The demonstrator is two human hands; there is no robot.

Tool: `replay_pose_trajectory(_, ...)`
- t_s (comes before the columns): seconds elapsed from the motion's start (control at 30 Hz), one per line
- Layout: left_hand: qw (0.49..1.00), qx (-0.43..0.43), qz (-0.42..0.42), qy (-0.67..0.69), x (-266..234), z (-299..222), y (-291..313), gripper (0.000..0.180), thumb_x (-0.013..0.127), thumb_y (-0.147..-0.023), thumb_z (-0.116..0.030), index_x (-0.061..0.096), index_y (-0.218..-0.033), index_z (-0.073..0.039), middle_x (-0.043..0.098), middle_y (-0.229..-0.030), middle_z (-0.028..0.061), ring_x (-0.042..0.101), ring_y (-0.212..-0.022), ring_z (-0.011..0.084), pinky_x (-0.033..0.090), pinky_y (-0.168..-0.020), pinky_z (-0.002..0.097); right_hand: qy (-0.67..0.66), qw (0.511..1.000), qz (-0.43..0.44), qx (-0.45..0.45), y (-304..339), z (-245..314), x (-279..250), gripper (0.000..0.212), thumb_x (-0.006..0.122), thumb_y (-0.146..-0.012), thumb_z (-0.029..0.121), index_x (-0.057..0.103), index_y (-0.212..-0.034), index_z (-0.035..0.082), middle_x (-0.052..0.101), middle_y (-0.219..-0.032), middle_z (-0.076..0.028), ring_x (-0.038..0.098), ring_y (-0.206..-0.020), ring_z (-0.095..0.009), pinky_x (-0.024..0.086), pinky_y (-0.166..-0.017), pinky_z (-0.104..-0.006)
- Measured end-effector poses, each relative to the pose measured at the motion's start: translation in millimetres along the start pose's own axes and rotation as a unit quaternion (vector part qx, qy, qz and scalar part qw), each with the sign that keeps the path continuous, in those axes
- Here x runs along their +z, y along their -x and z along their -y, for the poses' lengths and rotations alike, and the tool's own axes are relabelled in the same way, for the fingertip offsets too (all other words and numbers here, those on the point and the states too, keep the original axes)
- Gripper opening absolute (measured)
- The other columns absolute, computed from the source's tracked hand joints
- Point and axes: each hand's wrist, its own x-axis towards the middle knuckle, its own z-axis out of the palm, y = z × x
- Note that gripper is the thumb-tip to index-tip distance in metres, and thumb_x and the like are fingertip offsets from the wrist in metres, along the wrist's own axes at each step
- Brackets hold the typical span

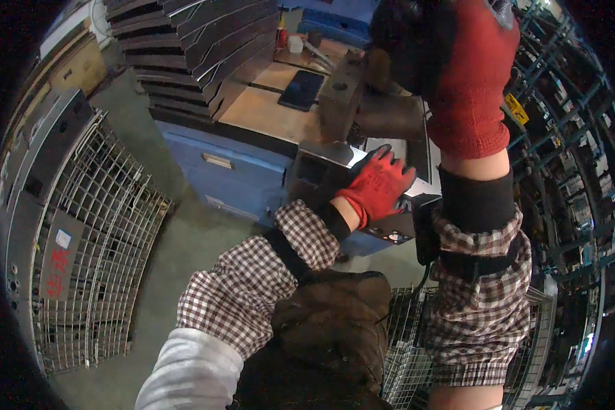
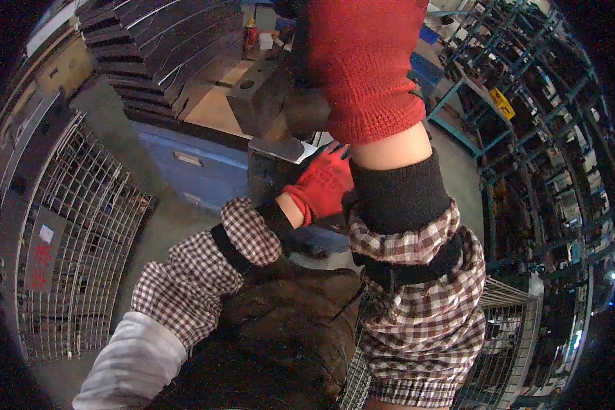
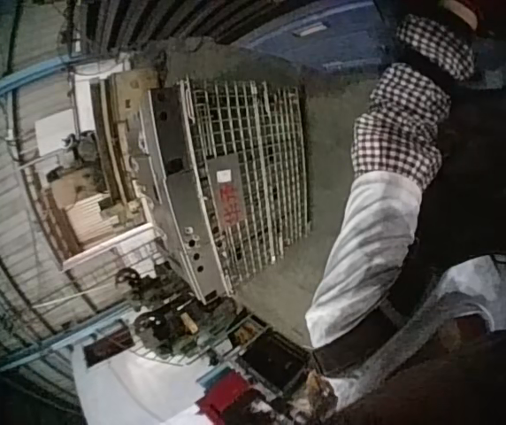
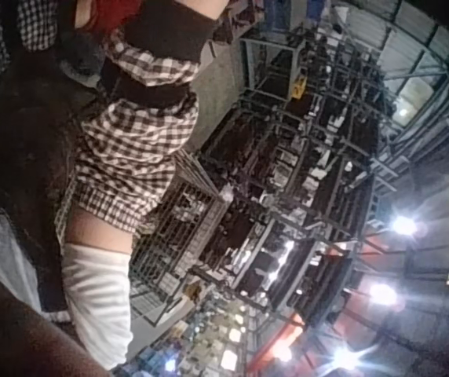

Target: Bending metal plates using a press machine on a fabrication floor.

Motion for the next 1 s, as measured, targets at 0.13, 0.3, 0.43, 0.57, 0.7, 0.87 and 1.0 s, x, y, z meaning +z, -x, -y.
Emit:
replay_pose_trajectory(0.13,1.0,-0.004,-0.004,-0.005,-3,1,4,0.076,0.086,-0.071,-0.045,0.058,-0.13,-0.007,0.066,-0.122,0.0208,0.059,-0.122,0.0417,0.035,-0.116,0.0541,-0.132,0.991,0.03,0.007,4,4,1,0.025,0.067,-0.097,0.011,0.066,-0.119,-0.002,0.069,-0.095,-0.009,0.068,-0.077,-0.017,0.053,-0.058,-0.0277)
replay_pose_trajectory(0.3,1.0,-0.012,-0.023,-0.007,3,4,5,0.073,0.085,-0.07,-0.04,0.059,-0.129,-0.007,0.066,-0.122,0.0208,0.059,-0.122,0.0417,0.036,-0.115,0.0536,0.358,0.871,-0.011,-0.335,-1,-7,-4,0.03,0.07,-0.095,0.01,0.064,-0.122,-0.002,0.071,-0.105,-0.011,0.071,-0.083,-0.02,0.057,-0.066,-0.0305)
replay_pose_trajectory(0.43,0.999,-0.002,-0.041,0.016,9,-1,-1,0.07,0.085,-0.07,-0.036,0.059,-0.129,-0.007,0.067,-0.12,0.0205,0.06,-0.121,0.0413,0.037,-0.115,0.053,-0.161,0.985,0.064,-0.006,8,4,-10,0.036,0.071,-0.092,0.007,0.063,-0.125,-0.001,0.071,-0.107,-0.012,0.072,-0.093,-0.023,0.059,-0.075,-0.035)
replay_pose_trajectory(0.57,0.998,0.0,-0.059,0.037,17,4,-1,0.068,0.084,-0.07,-0.032,0.06,-0.128,-0.008,0.067,-0.119,0.0202,0.061,-0.12,0.0409,0.038,-0.114,0.0525,0.349,0.859,-0.005,-0.374,3,-32,-4,0.032,0.067,-0.094,0.006,0.065,-0.126,0.001,0.072,-0.108,-0.011,0.072,-0.092,-0.023,0.059,-0.075,-0.0328)
replay_pose_trajectory(0.7,0.983,-0.003,-0.124,0.138,36,11,1,0.065,0.084,-0.07,-0.028,0.06,-0.127,-0.008,0.068,-0.118,0.0199,0.062,-0.118,0.0405,0.038,-0.113,0.0519,0.209,0.94,0.014,-0.269,5,-28,-4,0.03,0.062,-0.095,0.002,0.066,-0.126,0.003,0.072,-0.108,-0.01,0.072,-0.085,-0.022,0.059,-0.071,-0.0297)
replay_pose_trajectory(0.87,0.896,-0.009,-0.223,0.384,74,19,1,0.063,0.083,-0.07,-0.024,0.061,-0.126,-0.008,0.068,-0.117,0.0197,0.062,-0.118,0.0402,0.039,-0.113,0.0514,0.358,0.897,0.011,-0.261,15,-2,-3,0.029,0.06,-0.097,0.001,0.066,-0.125,0.001,0.072,-0.106,-0.009,0.071,-0.083,-0.019,0.058,-0.067,-0.029)
replay_pose_trajectory(1.0,0.671,-0.031,-0.29,0.682,120,24,-1,0.063,0.083,-0.07,-0.026,0.061,-0.126,-0.009,0.068,-0.119,0.0198,0.062,-0.12,0.041,0.038,-0.114,0.0521,0.242,0.956,0.025,-0.161,14,6,7,0.029,0.06,-0.098,0.003,0.065,-0.127,0.001,0.072,-0.105,-0.009,0.071,-0.083,-0.018,0.058,-0.065,-0.0279)
